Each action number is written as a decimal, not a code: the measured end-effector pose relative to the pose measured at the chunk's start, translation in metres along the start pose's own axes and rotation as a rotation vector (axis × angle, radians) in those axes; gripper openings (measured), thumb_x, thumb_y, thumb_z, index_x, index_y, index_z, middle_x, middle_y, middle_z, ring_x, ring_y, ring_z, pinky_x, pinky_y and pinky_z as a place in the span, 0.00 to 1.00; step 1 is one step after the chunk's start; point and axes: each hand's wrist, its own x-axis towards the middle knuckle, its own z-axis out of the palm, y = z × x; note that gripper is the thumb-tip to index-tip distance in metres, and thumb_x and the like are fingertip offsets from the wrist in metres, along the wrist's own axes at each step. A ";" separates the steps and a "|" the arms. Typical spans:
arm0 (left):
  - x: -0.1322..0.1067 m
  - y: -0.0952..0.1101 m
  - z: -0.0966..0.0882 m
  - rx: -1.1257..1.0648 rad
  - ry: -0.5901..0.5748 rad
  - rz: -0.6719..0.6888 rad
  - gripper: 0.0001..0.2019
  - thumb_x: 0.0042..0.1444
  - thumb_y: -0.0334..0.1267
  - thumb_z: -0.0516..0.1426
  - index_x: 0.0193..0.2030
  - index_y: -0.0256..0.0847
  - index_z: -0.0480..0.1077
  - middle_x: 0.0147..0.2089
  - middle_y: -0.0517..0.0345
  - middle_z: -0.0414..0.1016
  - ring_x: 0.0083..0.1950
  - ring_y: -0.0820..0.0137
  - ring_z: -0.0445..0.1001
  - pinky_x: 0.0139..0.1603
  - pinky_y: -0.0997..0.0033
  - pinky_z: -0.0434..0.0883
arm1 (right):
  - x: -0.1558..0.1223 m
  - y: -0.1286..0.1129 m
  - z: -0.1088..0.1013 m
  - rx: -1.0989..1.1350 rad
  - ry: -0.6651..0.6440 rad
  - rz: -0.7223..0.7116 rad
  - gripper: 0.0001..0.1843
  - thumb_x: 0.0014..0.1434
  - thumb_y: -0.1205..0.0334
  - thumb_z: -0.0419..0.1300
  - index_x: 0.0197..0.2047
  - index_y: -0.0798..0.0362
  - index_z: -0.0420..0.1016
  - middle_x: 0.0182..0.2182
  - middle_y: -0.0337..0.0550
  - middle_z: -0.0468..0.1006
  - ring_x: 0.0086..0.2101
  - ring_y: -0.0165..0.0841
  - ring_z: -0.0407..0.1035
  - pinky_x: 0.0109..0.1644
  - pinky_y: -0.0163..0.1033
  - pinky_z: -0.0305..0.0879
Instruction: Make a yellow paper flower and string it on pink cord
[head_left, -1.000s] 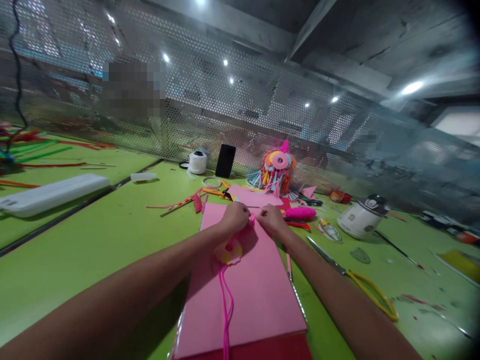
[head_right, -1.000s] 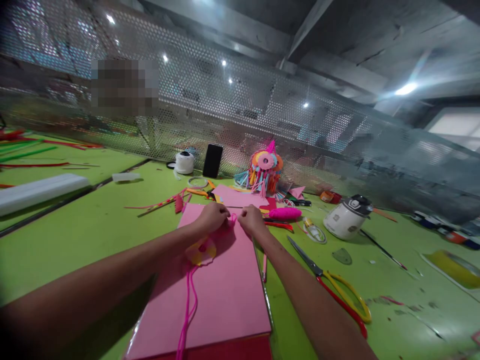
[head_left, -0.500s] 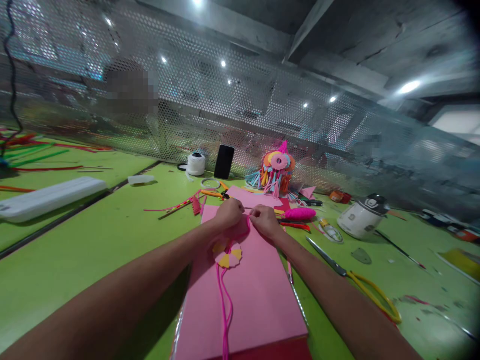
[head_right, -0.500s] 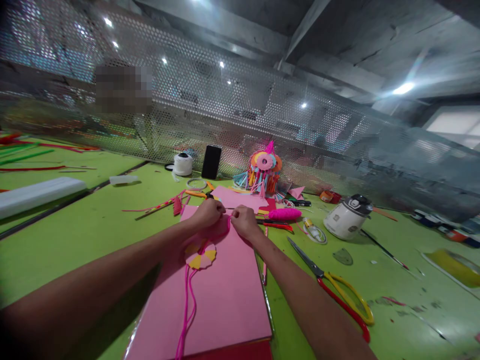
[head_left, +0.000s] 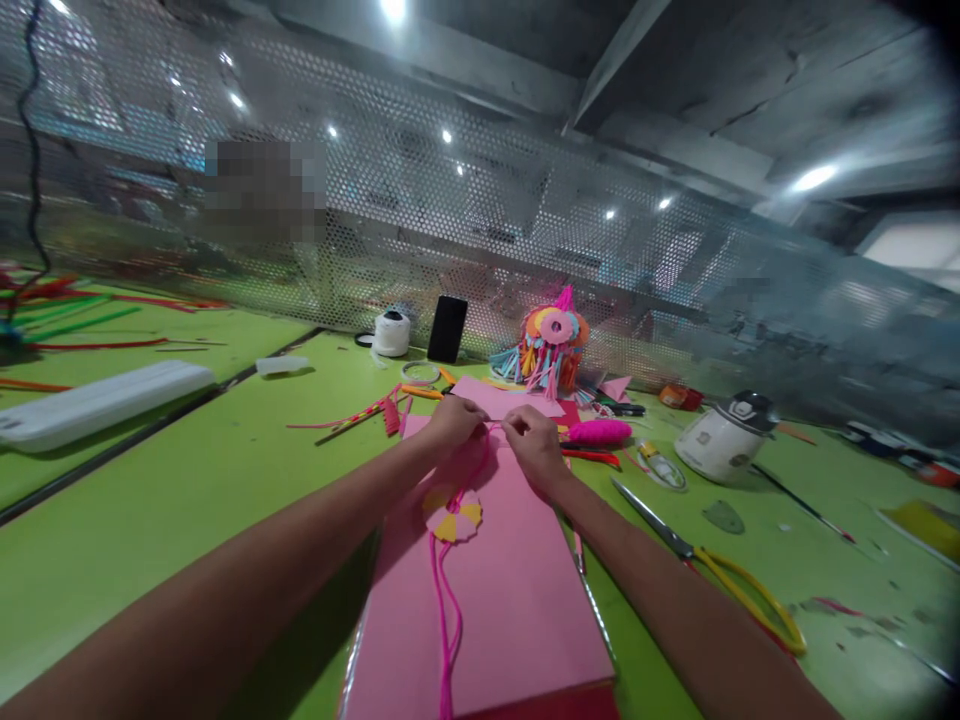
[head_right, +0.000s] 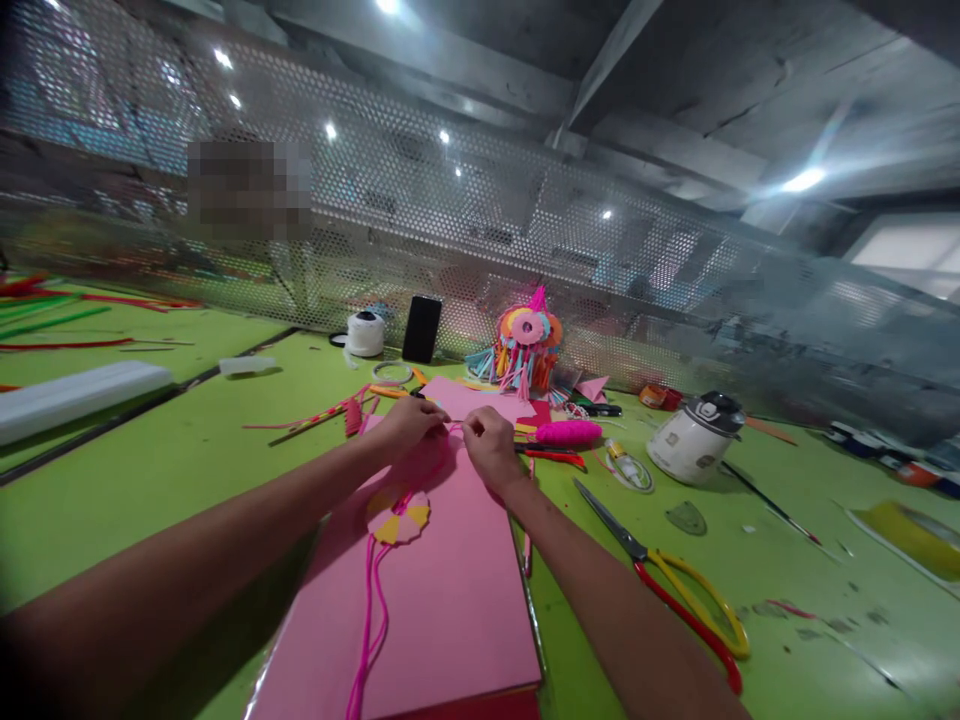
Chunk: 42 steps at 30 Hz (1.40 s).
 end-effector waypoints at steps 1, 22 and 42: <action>-0.002 0.002 0.001 -0.077 -0.010 -0.013 0.07 0.50 0.26 0.55 0.24 0.32 0.72 0.20 0.56 0.73 0.24 0.73 0.72 0.32 0.71 0.71 | 0.000 -0.002 -0.001 0.012 0.013 -0.011 0.09 0.52 0.71 0.54 0.22 0.54 0.66 0.26 0.40 0.72 0.28 0.29 0.64 0.35 0.33 0.60; -0.022 0.035 -0.001 -0.464 -0.021 0.135 0.03 0.48 0.26 0.59 0.25 0.30 0.72 0.20 0.59 0.73 0.23 0.76 0.71 0.32 0.73 0.71 | 0.013 -0.028 -0.031 0.324 0.008 0.192 0.10 0.53 0.59 0.58 0.24 0.55 0.70 0.33 0.46 0.77 0.31 0.31 0.69 0.35 0.36 0.65; -0.024 0.048 -0.011 -0.550 -0.049 0.137 0.04 0.52 0.28 0.57 0.31 0.29 0.72 0.25 0.53 0.75 0.26 0.77 0.72 0.32 0.75 0.69 | 0.015 -0.040 -0.049 0.057 -0.043 0.002 0.07 0.47 0.69 0.55 0.20 0.53 0.62 0.20 0.36 0.66 0.24 0.28 0.60 0.30 0.33 0.56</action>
